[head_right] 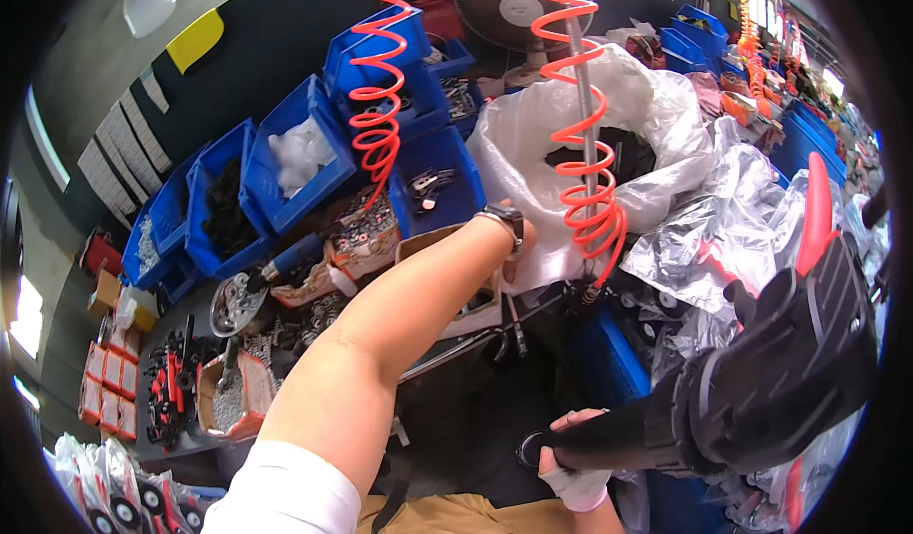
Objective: The person assembles caulking guns by inserting rods and washers into the handle bodies, applying liquid from a bottle, fastening screws with a pneumatic tool, attaching cylindrical tubes, and placing the completed tools into plastic bags.
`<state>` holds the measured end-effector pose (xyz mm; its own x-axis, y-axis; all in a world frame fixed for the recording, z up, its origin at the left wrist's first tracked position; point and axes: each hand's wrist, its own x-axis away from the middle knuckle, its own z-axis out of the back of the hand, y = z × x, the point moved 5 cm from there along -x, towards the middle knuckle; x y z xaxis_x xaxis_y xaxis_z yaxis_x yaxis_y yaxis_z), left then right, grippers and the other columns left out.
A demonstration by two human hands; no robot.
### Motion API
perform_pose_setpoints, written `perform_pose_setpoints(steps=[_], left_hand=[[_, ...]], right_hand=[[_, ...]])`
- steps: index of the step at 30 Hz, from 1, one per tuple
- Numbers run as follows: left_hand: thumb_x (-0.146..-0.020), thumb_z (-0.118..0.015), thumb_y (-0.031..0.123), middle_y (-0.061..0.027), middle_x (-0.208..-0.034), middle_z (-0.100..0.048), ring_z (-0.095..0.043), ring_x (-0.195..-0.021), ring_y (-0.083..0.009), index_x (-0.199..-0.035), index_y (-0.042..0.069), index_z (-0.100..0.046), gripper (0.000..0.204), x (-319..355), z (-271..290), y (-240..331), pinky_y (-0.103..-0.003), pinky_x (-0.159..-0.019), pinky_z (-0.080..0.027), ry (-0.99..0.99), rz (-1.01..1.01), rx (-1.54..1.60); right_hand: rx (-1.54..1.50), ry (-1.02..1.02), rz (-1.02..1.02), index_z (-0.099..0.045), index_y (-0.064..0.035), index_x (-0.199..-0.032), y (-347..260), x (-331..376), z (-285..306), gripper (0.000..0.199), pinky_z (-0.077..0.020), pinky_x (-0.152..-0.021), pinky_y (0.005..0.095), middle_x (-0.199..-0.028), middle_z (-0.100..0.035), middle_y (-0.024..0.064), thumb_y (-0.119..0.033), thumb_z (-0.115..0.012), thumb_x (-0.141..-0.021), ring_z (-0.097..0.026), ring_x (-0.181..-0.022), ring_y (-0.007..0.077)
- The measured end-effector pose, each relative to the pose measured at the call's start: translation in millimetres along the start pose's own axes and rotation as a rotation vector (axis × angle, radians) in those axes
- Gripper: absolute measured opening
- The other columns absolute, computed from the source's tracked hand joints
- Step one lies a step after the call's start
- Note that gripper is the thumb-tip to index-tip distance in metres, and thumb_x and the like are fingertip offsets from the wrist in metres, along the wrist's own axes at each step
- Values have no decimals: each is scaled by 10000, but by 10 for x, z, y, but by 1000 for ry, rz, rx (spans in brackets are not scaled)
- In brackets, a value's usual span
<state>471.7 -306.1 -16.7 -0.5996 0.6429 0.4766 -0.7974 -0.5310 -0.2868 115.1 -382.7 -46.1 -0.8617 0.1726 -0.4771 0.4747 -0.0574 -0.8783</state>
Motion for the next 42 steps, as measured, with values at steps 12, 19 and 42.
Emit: perform_pose_setpoints(steps=[12, 19, 42], left_hand=[[-907, -633, 276, -276, -1234, -512, -574, -1080, -449, -1216, 0, -464, 449, 914, 499, -678, -536, -876, -513, 897, 130, 1809], [-744, -783, 219, -210, -1300, -471, -386, -1300, -416, -1388, 82, -381, 771, 897, 375, -588, -487, -1062, -360, 1107, 316, 634], [-674, -562, -138, -165, -1449, -420, -369, -1386, -305, -1449, 56, -397, 816, 2655, 1143, -77, -342, -1118, -342, 989, -289, 603]], right_hand=[[-59, 71, -54, -412, -83, -1254, 213, 50, 178, 640, -471, -842, 339, -1178, -432, 68, -140, -794, -743, -554, -952, 199], [-68, 40, -102, -393, -77, -1288, 249, 110, 87, 702, -471, -866, 342, -1201, -443, 69, -149, -810, -729, -563, -966, 195], [-429, -349, -694, -480, 38, -1195, -1028, 307, 768, 815, -584, -624, 428, -882, -644, 183, -146, -908, -527, -691, -715, 315]])
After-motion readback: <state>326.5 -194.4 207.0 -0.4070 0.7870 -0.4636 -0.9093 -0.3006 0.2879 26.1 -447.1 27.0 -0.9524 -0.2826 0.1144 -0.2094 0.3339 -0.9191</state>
